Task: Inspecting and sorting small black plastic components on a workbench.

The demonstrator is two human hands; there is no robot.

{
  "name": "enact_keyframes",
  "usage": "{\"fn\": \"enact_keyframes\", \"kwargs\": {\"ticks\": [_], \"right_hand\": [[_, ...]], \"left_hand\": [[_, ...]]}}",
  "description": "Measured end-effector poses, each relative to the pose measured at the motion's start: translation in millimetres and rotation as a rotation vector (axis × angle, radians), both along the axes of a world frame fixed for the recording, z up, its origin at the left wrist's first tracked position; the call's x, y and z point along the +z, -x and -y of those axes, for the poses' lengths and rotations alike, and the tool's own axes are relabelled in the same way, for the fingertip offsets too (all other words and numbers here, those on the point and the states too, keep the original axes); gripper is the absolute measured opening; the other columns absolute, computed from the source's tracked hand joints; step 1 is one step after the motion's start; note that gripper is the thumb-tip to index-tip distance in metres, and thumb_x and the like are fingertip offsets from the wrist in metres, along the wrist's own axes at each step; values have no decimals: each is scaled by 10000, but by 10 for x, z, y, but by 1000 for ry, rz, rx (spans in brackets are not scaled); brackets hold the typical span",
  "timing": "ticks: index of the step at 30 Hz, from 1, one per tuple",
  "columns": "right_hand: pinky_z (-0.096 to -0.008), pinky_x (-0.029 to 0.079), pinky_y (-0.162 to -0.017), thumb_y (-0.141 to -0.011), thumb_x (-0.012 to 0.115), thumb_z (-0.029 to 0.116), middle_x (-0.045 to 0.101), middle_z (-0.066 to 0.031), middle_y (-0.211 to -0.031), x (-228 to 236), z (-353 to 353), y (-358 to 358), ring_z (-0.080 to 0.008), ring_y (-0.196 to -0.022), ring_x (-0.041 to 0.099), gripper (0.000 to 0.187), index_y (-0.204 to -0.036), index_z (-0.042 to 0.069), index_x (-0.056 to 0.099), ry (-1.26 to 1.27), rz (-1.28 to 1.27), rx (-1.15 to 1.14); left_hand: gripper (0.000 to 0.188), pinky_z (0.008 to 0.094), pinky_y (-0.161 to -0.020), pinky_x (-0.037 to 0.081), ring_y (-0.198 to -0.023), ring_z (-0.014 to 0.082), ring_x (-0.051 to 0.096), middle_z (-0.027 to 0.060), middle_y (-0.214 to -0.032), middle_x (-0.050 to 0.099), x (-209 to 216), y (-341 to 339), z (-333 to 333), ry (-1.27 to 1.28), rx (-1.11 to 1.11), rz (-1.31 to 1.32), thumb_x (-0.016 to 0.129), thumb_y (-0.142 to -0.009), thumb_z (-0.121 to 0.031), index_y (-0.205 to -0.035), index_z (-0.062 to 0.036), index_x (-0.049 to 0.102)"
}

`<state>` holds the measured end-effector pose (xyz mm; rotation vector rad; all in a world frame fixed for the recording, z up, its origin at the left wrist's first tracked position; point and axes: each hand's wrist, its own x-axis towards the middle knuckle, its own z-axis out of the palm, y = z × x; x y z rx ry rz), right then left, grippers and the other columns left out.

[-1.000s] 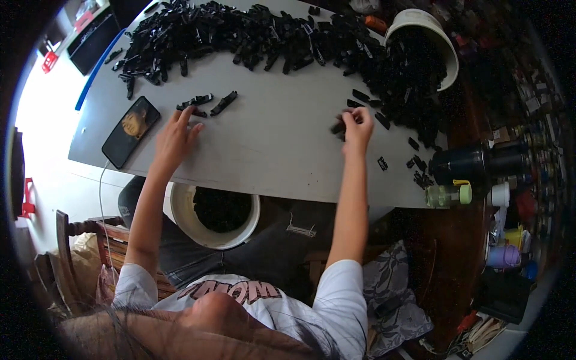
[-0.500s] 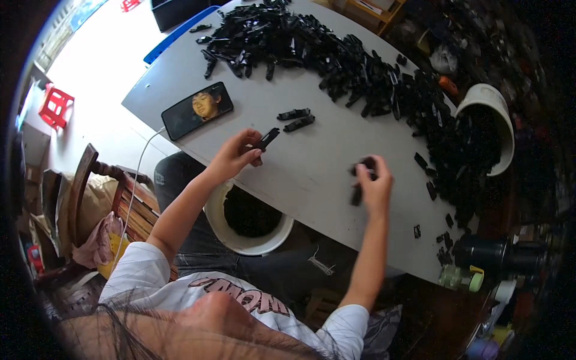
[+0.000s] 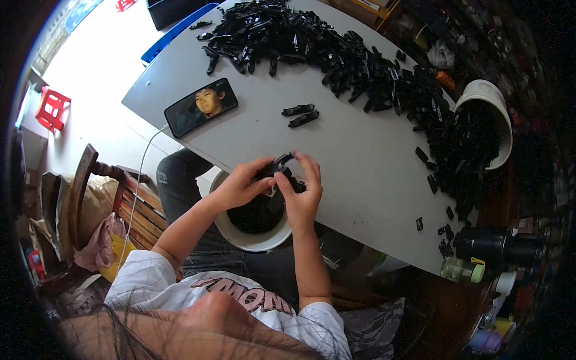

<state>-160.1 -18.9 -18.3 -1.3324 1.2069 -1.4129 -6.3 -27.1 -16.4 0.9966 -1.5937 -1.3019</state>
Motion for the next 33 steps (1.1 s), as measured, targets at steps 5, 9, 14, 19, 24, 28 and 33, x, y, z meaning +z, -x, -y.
{"fn": "enact_keyframes", "kwargs": {"ticks": [5,9,14,19,24,28,33], "right_hand": [[-233,511,-636,-785,690,43,636,-113,-1032,29,-111,-8,-131,-797,605,368,-1113,-18,537,-273,451,282],[-238,503,-609,-789,670,24,636,-99,-923,-121,-335,-74,-136,-743,601,315,-1079,2,548,-325,432,262],[-266,449,-838,-844,626,76,609,-86,-1044,-305,-527,-6,-139,-944,576,267,-1092,5,557,-296,250,297],[-300,428,-898,-895,551,102,608,-91,-1085,-207,-235,659,-161,-1024,558,246,-1121,4,562,-90,90,86],[-254,422,-880,-897,565,156,607,-57,-1054,-337,485,1922,-137,-976,563,238,-1085,12,587,2,-263,-471],[-330,400,-935,-865,598,214,567,-90,-1167,-438,1020,2763,-233,-1095,521,293,-1117,65,587,179,-837,-751],[-399,364,-979,-828,629,267,501,-112,-1264,-362,1700,3081,-298,-1201,426,353,-1136,100,582,162,-1031,-842]], "left_hand": [[373,268,-618,463,-668,128,577,112,-770,599,115,-120,-150,-44,-73,46,602,-848,-97,-1185,28,504],[357,303,-628,473,-676,243,603,173,-802,619,25,-200,-330,15,-63,154,628,-812,-110,-1141,10,562],[303,350,-739,481,-849,330,608,160,-895,617,82,-380,-276,151,-157,461,651,-754,-111,-1033,-2,605],[420,418,-935,389,-1101,377,477,183,-1193,500,90,-234,188,375,121,582,638,-797,-173,-1183,-47,529],[602,424,-1023,308,-1242,393,341,209,-1364,343,-272,310,1070,608,176,727,638,-806,-267,-1331,-96,398],[737,427,-1062,262,-1320,387,245,226,-1444,227,-421,665,1631,616,140,780,642,-798,-364,-1406,-129,296],[786,456,-1080,212,-1349,367,190,194,-1464,191,-370,1128,2035,733,88,804,661,-779,-383,-1421,-153,271]]}}
